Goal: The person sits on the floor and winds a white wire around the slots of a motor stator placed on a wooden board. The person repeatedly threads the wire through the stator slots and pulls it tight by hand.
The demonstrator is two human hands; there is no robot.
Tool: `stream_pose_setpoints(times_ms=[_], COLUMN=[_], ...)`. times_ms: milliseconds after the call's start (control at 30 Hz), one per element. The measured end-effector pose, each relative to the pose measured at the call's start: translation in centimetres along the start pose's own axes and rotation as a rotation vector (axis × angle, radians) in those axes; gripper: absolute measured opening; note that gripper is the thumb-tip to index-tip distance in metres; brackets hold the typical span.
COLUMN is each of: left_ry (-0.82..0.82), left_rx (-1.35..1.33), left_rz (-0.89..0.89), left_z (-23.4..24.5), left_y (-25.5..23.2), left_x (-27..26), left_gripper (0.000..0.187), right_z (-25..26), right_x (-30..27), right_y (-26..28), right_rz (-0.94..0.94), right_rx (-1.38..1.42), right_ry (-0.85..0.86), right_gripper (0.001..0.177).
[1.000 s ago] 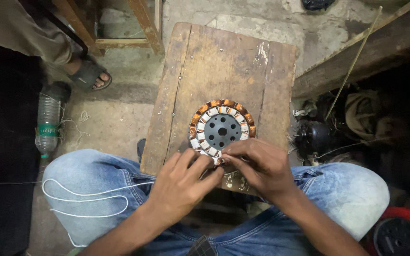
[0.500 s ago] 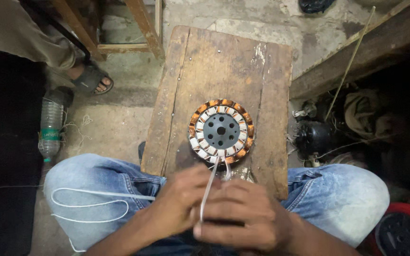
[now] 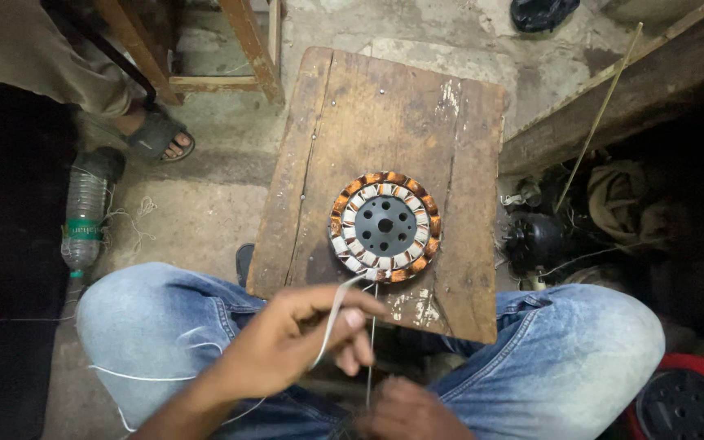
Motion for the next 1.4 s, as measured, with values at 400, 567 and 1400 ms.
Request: stream_pose_setpoints(times_ms=[400, 567, 1400], left_ry=[-0.028, 0.037, -0.153], left_rx=[-0.003, -0.003, 0.569], left_rz=[0.107, 0.117, 0.13], left_z=[-1.1, -1.3, -0.8], left_y=[1.9, 2.4, -0.1], left_x=[-0.2, 0.0, 1.5], left_gripper=[0.039, 0.033, 0.029], right_z=[9.0, 9.0, 3.7], right_x=[5.8, 8.6, 1.4], right_y=[5.3, 4.6, 2.1], right_rz=[-0.299, -0.261, -0.197], right_rx=[-0.357, -0.358, 0.044], right_ry=[-0.7, -0.615, 0.579], right_gripper=[0.022, 0.019, 0.018])
Point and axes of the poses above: each hand's wrist, its own x-axis towards the middle knuckle, its own z-axis out of the back of the hand, y = z × x, the point moved 2 cm from there along x, towards the middle knuckle, and after that the axes turned 15 degrees about x, right-handed, at the moved point
